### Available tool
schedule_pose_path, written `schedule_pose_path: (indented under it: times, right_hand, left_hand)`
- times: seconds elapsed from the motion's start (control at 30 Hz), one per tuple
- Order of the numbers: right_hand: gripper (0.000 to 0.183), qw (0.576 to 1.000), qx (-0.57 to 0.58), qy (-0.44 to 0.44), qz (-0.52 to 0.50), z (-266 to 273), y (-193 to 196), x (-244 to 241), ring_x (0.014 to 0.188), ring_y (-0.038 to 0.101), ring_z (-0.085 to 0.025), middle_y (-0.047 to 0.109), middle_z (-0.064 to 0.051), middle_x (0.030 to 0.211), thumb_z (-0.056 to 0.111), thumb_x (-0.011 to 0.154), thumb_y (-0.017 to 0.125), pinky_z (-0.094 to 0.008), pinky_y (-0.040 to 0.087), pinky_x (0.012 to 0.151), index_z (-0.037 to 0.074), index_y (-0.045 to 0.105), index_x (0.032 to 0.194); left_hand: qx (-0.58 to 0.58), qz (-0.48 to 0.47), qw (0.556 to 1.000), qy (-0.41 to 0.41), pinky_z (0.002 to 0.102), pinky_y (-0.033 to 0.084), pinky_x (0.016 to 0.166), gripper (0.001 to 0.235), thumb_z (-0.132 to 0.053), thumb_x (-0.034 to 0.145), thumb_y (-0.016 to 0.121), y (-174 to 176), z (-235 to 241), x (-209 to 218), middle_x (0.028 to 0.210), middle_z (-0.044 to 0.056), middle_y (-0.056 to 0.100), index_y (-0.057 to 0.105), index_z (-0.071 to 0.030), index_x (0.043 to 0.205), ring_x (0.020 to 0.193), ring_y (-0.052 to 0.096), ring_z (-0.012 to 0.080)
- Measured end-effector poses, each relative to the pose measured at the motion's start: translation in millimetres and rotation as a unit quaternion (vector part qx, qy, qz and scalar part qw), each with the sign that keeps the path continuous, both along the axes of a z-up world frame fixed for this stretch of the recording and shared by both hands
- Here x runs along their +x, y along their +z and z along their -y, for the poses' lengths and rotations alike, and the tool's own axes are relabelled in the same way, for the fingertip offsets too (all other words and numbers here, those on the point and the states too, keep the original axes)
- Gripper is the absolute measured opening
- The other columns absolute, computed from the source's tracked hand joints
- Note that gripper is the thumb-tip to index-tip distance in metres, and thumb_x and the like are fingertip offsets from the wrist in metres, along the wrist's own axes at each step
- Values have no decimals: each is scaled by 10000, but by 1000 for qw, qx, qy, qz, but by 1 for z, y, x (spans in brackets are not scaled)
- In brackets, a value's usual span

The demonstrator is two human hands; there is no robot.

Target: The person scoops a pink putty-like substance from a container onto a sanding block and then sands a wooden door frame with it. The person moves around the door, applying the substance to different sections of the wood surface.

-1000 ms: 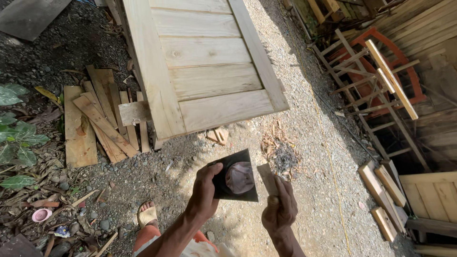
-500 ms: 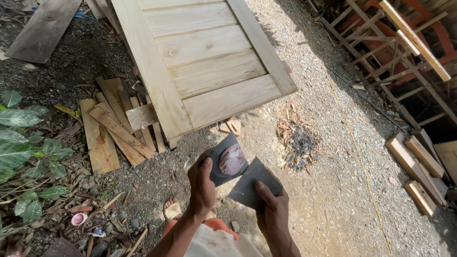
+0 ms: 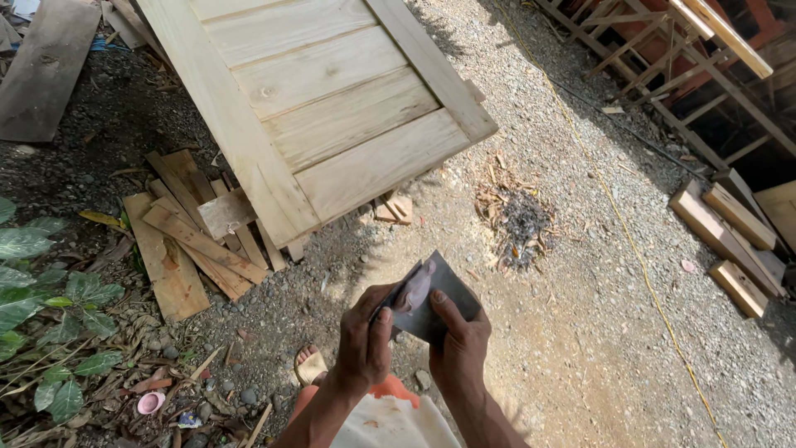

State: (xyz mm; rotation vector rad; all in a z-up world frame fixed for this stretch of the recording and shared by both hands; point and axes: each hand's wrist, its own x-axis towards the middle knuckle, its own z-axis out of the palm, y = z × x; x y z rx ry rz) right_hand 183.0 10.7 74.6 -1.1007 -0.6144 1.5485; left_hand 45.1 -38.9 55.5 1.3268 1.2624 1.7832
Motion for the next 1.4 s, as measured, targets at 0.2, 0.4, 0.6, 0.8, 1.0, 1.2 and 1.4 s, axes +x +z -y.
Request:
schedule_pose_path:
  times: [0.2, 0.4, 0.6, 0.8, 1.0, 1.2, 1.4]
  right_hand:
    - [209, 959, 280, -27, 40, -8, 5, 45, 950, 712, -274, 709, -240, 1039, 13, 1072, 674, -400, 584, 816, -162, 629, 1178]
    - [277, 541, 733, 126, 392, 0, 26, 57, 1008, 734, -350, 687, -196, 1164, 92, 1026, 695, -448, 658, 879, 67, 546, 1258]
    - [351, 475, 766, 141, 410, -9, 3, 54, 940, 717, -335, 678, -181, 1118, 211, 979, 738, -445, 647, 817, 113, 579, 1276]
    - [363, 452, 687, 232, 520, -25, -35, 84, 914, 711, -317, 716, -154, 1136, 210, 1015, 659, -405, 598, 732, 80, 592, 1347]
    - [373, 726, 530, 33, 437, 18, -26, 59, 902, 669, -261, 688, -180, 1157, 209, 1098, 472, -360, 544, 734, -18, 547, 1384]
    - [329, 747, 453, 190, 448, 22, -71, 55, 886, 728, -247, 734, -207, 1122, 201, 1093, 502, -349, 593, 739, -21, 629, 1299]
    - [378, 998, 50, 14, 20, 33, -62, 64, 916, 690, -236, 699, -164, 1077, 61, 938, 705, -421, 587, 836, -104, 607, 1265]
  left_hand:
    - [-187, 333, 924, -18, 371, 555, 805, 399, -207, 1002, 461, -59, 9, 24, 978, 149, 741, 696, 92, 1123, 868, 702, 255]
    - [-229, 674, 700, -59, 342, 564, 784, 302, -231, 966, 520, -70, -7, 36, 956, 85, 736, 655, 11, 1086, 843, 701, 190]
    - [-231, 681, 684, -121, 349, 591, 782, 269, -220, 984, 532, -63, -3, 27, 950, 96, 730, 646, 8, 1067, 844, 718, 192]
    - [-196, 688, 690, -109, 347, 610, 831, 293, -224, 971, 536, -38, 7, 1, 1008, 107, 744, 637, 12, 1114, 896, 728, 207]
    - [-236, 624, 745, -21, 387, 585, 743, 297, -238, 916, 594, -39, 12, -2, 1006, 104, 715, 642, -26, 1119, 848, 720, 233]
    - [-204, 583, 786, 32, 365, 602, 796, 296, -219, 903, 568, -46, 3, -15, 1003, 104, 709, 665, 0, 1077, 880, 721, 221]
    - [-153, 252, 951, 95, 332, 503, 725, 409, -279, 1007, 475, -35, 18, -23, 865, 119, 667, 701, 62, 1013, 789, 589, 198]
